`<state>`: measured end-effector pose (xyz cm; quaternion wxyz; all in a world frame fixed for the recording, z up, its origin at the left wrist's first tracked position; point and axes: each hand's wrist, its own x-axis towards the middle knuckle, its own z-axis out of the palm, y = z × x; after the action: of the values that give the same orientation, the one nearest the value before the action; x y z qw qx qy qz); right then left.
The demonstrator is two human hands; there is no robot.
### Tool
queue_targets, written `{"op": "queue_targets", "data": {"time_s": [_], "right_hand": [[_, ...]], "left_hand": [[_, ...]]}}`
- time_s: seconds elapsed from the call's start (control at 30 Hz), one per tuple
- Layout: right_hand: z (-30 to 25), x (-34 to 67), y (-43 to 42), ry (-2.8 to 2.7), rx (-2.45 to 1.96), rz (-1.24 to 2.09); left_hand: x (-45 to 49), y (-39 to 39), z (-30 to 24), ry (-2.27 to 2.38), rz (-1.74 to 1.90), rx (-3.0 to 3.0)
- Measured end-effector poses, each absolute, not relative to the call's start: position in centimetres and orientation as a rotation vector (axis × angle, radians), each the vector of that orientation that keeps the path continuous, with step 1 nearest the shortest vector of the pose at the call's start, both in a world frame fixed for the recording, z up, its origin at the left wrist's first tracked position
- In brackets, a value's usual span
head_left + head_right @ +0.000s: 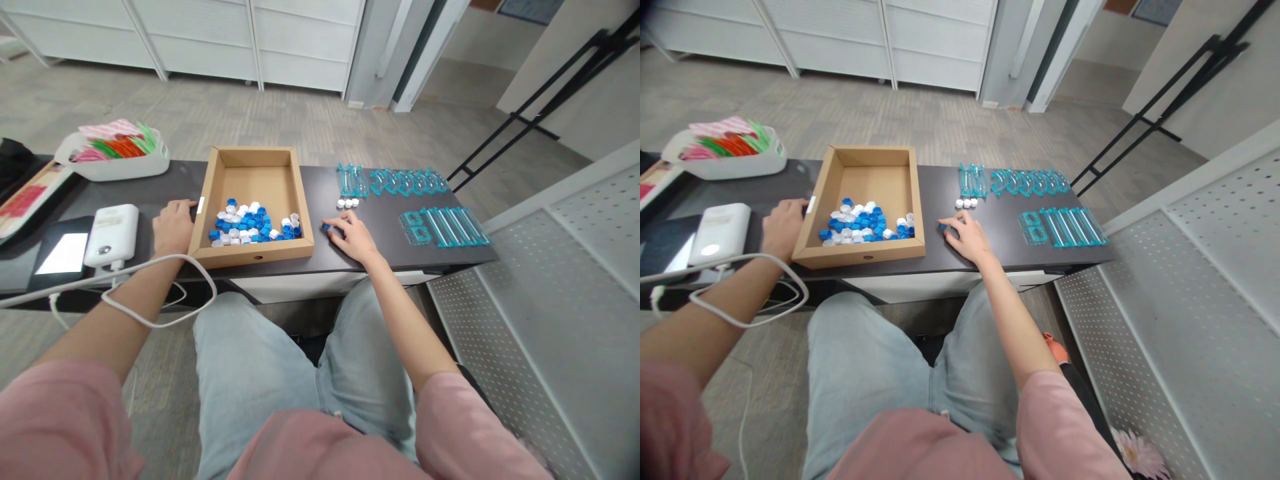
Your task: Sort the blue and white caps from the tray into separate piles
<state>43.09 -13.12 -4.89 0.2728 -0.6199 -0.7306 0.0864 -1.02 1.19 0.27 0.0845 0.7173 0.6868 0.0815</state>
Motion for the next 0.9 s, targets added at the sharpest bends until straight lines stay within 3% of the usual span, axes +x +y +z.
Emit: {"op": "queue_targets", "data": {"time_s": [0.2,0.63,0.9], "right_hand": [[-4.7,43.6,-16.7,-1.869,-1.571,0.377],[-3.5,42.3,-16.4,-1.609,-1.482,0.279],[4.1,31.8,-7.8,-2.244,-1.497,0.311]], "left_hand": [[-1.0,1.2,0.2,2.043,0.240,2.139],[-1.4,1.4,-0.6,2.008,0.324,2.142],[-1.0,1.1,-0.8,2.038,0.395,2.152]]}}
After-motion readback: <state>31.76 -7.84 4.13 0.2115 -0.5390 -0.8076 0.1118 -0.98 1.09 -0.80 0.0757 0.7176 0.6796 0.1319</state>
